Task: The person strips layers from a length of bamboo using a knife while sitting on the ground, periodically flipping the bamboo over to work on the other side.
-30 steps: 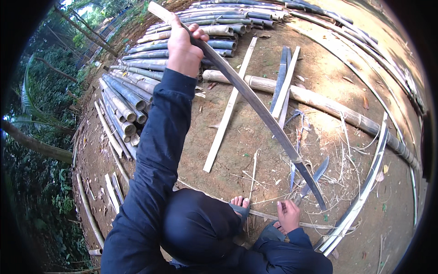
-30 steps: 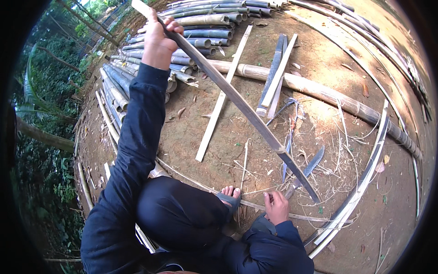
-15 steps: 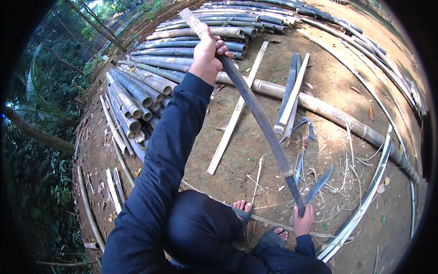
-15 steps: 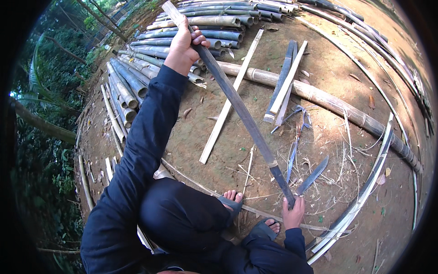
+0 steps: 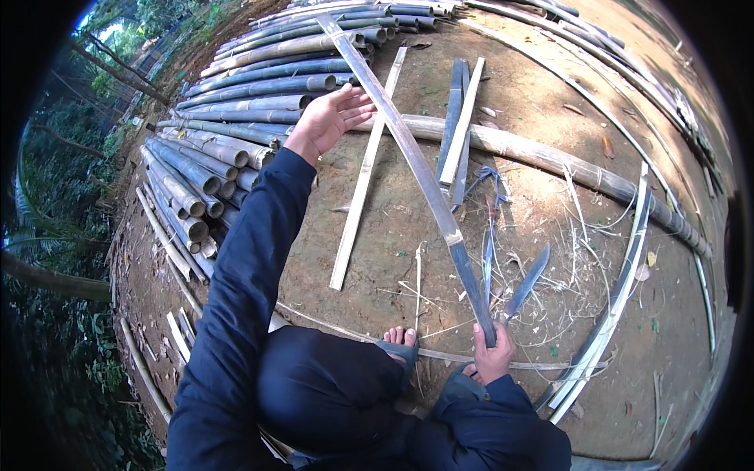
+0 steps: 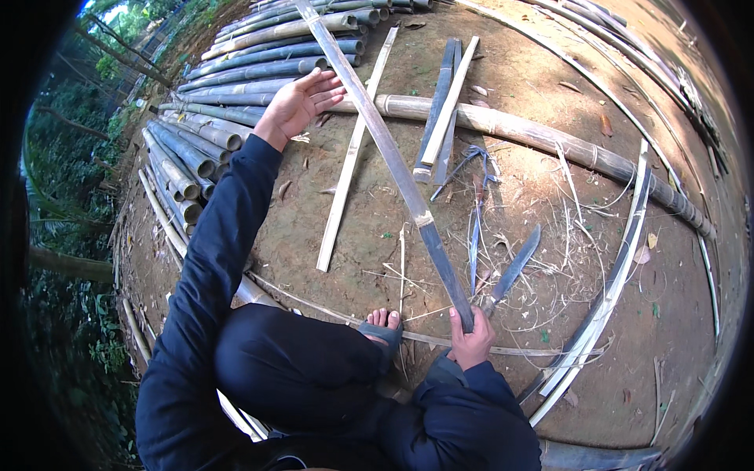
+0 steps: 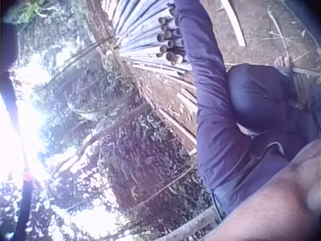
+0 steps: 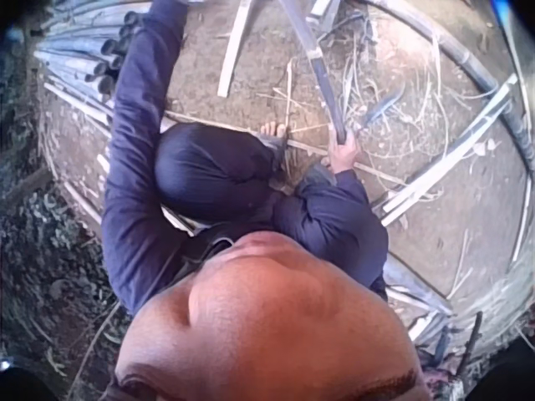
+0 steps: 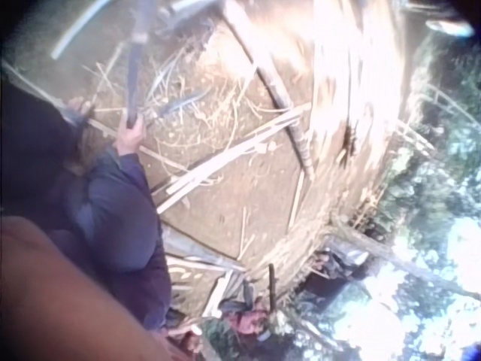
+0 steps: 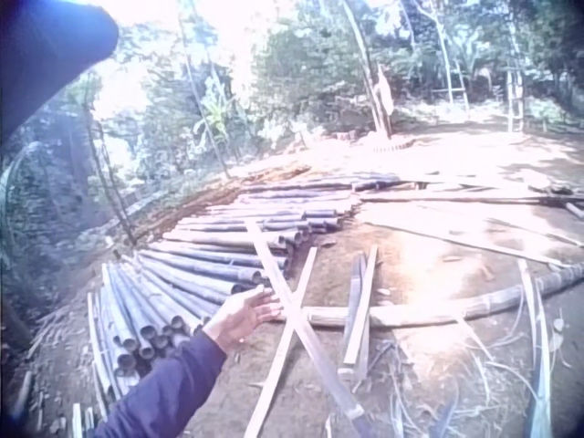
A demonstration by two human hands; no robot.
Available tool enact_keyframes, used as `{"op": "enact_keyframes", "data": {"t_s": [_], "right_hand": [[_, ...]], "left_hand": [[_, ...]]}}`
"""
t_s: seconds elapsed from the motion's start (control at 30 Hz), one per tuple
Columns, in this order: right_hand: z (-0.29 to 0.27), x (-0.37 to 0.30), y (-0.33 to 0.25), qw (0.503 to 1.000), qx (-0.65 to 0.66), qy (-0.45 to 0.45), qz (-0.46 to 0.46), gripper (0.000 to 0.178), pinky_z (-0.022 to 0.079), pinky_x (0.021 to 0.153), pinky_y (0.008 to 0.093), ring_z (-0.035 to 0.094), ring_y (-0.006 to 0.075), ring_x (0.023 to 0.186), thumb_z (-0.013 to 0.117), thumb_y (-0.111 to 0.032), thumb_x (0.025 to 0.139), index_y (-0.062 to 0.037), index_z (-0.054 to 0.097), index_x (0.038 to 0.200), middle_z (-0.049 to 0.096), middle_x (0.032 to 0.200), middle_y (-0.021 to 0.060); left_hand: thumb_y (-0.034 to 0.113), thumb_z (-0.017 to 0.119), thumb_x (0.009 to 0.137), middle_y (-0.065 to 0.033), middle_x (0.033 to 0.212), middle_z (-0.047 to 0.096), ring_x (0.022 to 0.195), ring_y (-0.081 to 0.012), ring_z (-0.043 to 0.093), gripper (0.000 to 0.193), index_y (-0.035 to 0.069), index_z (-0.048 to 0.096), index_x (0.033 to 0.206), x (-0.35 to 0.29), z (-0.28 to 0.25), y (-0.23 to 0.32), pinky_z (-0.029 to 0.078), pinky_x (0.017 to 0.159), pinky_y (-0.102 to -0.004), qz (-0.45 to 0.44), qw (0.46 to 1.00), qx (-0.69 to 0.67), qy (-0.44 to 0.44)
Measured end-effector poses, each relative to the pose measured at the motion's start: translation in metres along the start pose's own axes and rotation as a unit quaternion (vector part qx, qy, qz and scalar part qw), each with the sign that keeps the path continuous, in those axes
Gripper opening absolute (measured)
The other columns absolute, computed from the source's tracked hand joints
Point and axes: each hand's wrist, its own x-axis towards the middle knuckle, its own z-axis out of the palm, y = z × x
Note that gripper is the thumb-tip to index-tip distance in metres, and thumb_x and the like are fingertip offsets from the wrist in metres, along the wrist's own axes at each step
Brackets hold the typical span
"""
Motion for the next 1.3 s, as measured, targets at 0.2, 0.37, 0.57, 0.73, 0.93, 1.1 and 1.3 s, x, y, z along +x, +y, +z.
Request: {"op": "enact_keyframes", "data": {"t_s": [0.2,0.37,0.57,0.73,0.93,1.1,1.3], "right_hand": [[-0.003,-0.001,0.001,1.000,-0.015,0.013,-0.019,0.026,0.047,0.060,0.0377,0.061,0.0311,0.065,0.074,-0.021,0.086,0.0003,0.063,0.094,0.061,0.076,0.0145],[-0.002,-0.010,0.011,1.000,-0.010,0.014,-0.019,0.028,0.047,0.060,0.0383,0.061,0.0314,0.065,0.076,-0.020,0.084,0.0021,0.062,0.094,0.061,0.077,0.0155],[0.008,-0.021,0.018,1.000,-0.001,-0.001,-0.002,0.029,0.047,0.060,0.0386,0.060,0.0308,0.064,0.074,-0.022,0.086,0.0021,0.062,0.096,0.061,0.075,0.0158],[0.009,-0.024,0.017,0.999,0.015,-0.040,0.026,0.025,0.046,0.059,0.0382,0.059,0.0289,0.062,0.070,-0.022,0.088,0.0006,0.062,0.095,0.060,0.072,0.0152],[0.008,-0.023,0.013,0.997,0.038,-0.064,0.032,0.021,0.044,0.056,0.0391,0.056,0.0278,0.057,0.066,-0.020,0.090,-0.0001,0.060,0.091,0.056,0.066,0.0133],[0.011,-0.028,0.012,0.994,0.043,-0.087,0.039,0.020,0.043,0.056,0.0402,0.055,0.0281,0.057,0.062,-0.019,0.092,0.0002,0.058,0.091,0.054,0.065,0.0144],[0.021,-0.028,0.003,0.991,0.086,-0.101,0.021,0.026,0.043,0.057,0.0397,0.055,0.0286,0.057,0.053,-0.024,0.098,0.0001,0.058,0.091,0.055,0.066,0.0149]], "left_hand": [[0.015,0.055,0.100,-0.0182,0.116,0.063,0.100,-0.0267,0.068,0.030,-0.007,0.053,0.120,-0.003,0.013,-0.028,0.060,0.085,-0.0345,-0.041,0.998,0.047,0.029],[0.014,0.056,0.099,-0.0111,0.107,0.064,0.094,-0.0218,0.068,0.026,-0.002,0.056,0.119,-0.001,0.019,-0.030,0.060,0.085,-0.0332,-0.017,0.999,-0.025,0.021],[0.014,0.063,0.095,-0.0099,0.102,0.063,0.089,-0.0227,0.068,0.022,-0.002,0.059,0.110,0.005,0.012,-0.030,0.062,0.078,-0.0350,0.013,0.999,-0.046,0.017],[0.015,0.066,0.093,-0.0082,0.096,0.064,0.084,-0.0208,0.068,0.020,0.000,0.062,0.106,0.002,0.021,-0.023,0.061,0.073,-0.0321,0.024,0.999,-0.016,0.028],[0.016,0.067,0.093,-0.0083,0.096,0.066,0.083,-0.0192,0.069,0.020,0.000,0.063,0.105,-0.003,0.027,-0.018,0.060,0.071,-0.0290,0.030,0.999,-0.004,0.033],[0.017,0.067,0.093,-0.0079,0.096,0.067,0.084,-0.0175,0.069,0.020,0.001,0.063,0.105,-0.008,0.039,-0.014,0.059,0.071,-0.0270,0.034,0.997,0.050,0.042],[0.028,0.056,0.100,-0.0092,0.103,0.065,0.092,-0.0200,0.068,0.030,0.001,0.059,0.113,-0.015,0.054,-0.016,0.057,0.078,-0.0300,0.061,0.996,0.051,0.050]]}}
